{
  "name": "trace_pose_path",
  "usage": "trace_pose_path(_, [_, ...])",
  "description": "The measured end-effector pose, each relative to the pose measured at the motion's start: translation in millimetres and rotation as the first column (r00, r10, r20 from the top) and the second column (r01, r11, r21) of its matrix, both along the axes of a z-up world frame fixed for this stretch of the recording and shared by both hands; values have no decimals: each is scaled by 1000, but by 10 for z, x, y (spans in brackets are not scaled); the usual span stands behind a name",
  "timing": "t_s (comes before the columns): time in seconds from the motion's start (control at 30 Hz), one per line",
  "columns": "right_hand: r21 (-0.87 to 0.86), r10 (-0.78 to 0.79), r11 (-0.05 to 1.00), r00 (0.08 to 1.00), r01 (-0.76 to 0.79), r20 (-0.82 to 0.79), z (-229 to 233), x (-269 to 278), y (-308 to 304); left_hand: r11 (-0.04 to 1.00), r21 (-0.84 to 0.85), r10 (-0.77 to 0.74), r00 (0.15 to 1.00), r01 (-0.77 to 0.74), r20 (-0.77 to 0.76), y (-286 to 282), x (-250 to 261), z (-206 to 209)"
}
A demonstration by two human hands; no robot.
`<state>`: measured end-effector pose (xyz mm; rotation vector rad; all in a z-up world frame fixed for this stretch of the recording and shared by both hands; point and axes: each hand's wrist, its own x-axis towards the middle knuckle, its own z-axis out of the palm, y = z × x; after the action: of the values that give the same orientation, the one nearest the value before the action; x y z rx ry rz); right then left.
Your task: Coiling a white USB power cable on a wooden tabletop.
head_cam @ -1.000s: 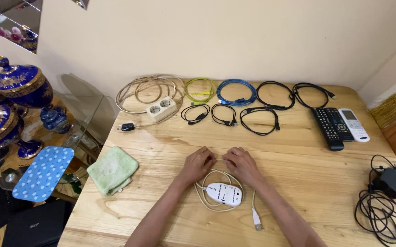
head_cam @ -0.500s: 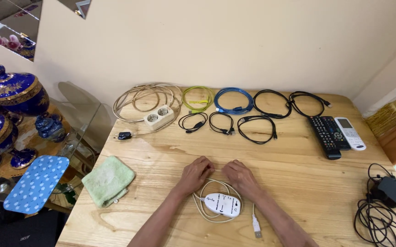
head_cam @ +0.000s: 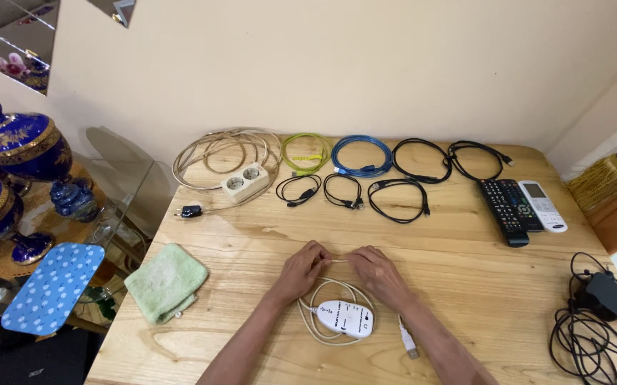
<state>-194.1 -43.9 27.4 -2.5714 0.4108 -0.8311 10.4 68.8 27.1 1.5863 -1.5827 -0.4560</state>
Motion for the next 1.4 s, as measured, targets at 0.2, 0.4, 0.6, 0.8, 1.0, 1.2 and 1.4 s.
trace_pose_path(0.2, [-65, 2, 998, 999, -5, -54, -49, 12, 2, 999, 37, 20, 1000, -19, -16, -5, -2, 19])
trace_pose_path(0.4, [1, 29, 1000, 993, -29, -113, -13, -14, -4, 1000, 14, -7, 1000, 7, -17, 43, -25, 112])
trace_pose_path(0.6, [52, 104, 994, 984, -98, -144, 22, -3, 13, 997, -42, -59, 998, 60, 6, 22, 14, 41])
trace_pose_path(0.8, [-72, 2, 997, 1000, -3, -17, -51, -7, -27, 1000, -23, -1, 999, 0, -35, 10, 25, 3])
trace_pose_path(1.0, [-164, -66, 984, 996, 74, 56, -102, -28, -82, 998, -38, 48, 999, -49, -21, 9, 21, 23])
trace_pose_path(1.2, [-158, -61, 985, 998, 66, 36, -118, -29, -64, 997, -45, 58, 997, -56, 47, 22, -1, 44])
trace_pose_path(1.4, [-178, -10, 984, 1000, 12, 9, -56, -17, -7, 991, -132, 14, 976, 15, 218, 7, 31, -30])
